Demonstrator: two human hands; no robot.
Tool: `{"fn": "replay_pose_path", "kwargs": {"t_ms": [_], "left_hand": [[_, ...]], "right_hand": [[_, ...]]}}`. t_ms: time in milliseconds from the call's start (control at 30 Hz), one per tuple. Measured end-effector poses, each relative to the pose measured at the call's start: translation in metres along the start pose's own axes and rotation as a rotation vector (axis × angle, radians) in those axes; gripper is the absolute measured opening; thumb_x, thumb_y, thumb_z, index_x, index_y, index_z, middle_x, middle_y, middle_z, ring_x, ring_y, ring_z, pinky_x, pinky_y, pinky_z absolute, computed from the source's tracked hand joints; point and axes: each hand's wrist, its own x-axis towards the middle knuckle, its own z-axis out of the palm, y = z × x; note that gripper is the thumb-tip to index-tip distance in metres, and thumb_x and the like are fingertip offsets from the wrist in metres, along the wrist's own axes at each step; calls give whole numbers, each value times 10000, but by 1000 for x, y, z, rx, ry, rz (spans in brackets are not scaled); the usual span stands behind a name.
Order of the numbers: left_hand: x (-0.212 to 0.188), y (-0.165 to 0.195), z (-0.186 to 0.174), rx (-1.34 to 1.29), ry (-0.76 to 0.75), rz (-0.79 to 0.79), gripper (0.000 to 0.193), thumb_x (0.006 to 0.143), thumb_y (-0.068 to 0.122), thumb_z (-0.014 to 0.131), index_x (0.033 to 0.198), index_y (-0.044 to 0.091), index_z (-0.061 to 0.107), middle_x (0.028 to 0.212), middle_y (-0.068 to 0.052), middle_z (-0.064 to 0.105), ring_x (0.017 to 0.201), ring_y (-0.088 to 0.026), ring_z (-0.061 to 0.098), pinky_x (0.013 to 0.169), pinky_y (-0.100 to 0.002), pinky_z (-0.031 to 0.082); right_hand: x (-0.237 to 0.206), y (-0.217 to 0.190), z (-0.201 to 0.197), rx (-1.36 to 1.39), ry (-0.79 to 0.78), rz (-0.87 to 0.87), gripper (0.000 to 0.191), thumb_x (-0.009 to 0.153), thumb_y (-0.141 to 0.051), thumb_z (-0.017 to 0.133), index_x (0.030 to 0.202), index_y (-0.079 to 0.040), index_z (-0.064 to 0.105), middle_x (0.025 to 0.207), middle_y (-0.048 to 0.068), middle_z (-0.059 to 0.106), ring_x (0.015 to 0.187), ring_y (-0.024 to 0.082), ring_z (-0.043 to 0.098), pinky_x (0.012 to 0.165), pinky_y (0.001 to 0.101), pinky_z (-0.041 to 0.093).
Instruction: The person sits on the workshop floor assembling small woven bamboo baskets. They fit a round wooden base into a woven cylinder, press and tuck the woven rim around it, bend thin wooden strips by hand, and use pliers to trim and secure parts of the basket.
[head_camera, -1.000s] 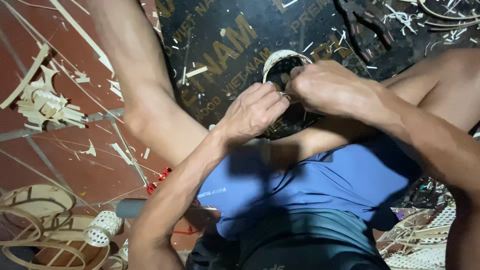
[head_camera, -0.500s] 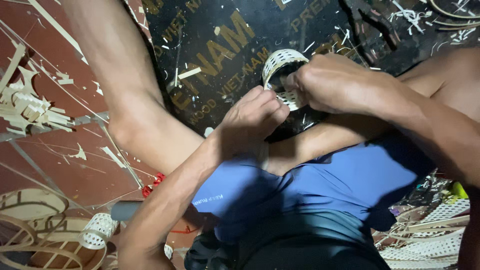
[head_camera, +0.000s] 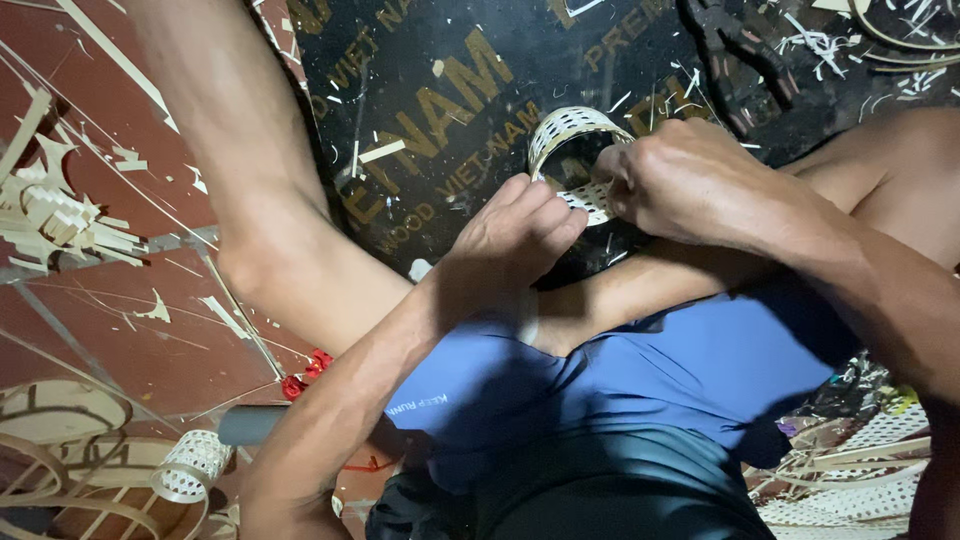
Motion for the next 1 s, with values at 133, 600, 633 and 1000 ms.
{"fn": "replay_pose_path", "kwargs": {"t_ms": [133, 600, 633, 1000], "left_hand": [[1, -5, 5, -34, 6, -31, 513, 689, 150, 649, 1164, -36, 593, 963, -137, 524, 953, -350, 515, 866, -466, 408], [0, -7, 5, 21, -5, -83, 310, 845, 35, 622, 1143, 28, 708, 915, -64, 519, 944, -267, 506, 876, -414, 370], [1, -6, 6, 40, 1, -79, 308, 855, 21, 614, 1146, 31, 712, 924, -58, 523, 955, -264, 509, 881, -408, 372], [-4, -3, 13, 55, 20, -89, 299, 873, -30, 631, 1145, 56, 719, 921, -55, 533, 951, -263, 518, 862, -404, 360]], "right_hand": [[-3, 10, 7, -20, 8, -34, 145, 870, -161, 694, 981, -89, 752, 722, 181, 722, 660, 348, 712, 651, 472, 547], [-27, 45, 33, 421, 560, -159, 301, 1025, -167, 714, 1267, 11, 693, 1101, 187, 743, 916, 271, 737, 728, 347, 581], [-24, 41, 35, 456, 517, -135, 328, 1005, -198, 719, 1251, 17, 696, 1077, 190, 746, 896, 276, 734, 710, 358, 574], [-21, 7, 41, 394, 392, 73, 613, 814, -200, 791, 1343, 20, 572, 973, 287, 692, 918, 444, 696, 771, 485, 535]]}}
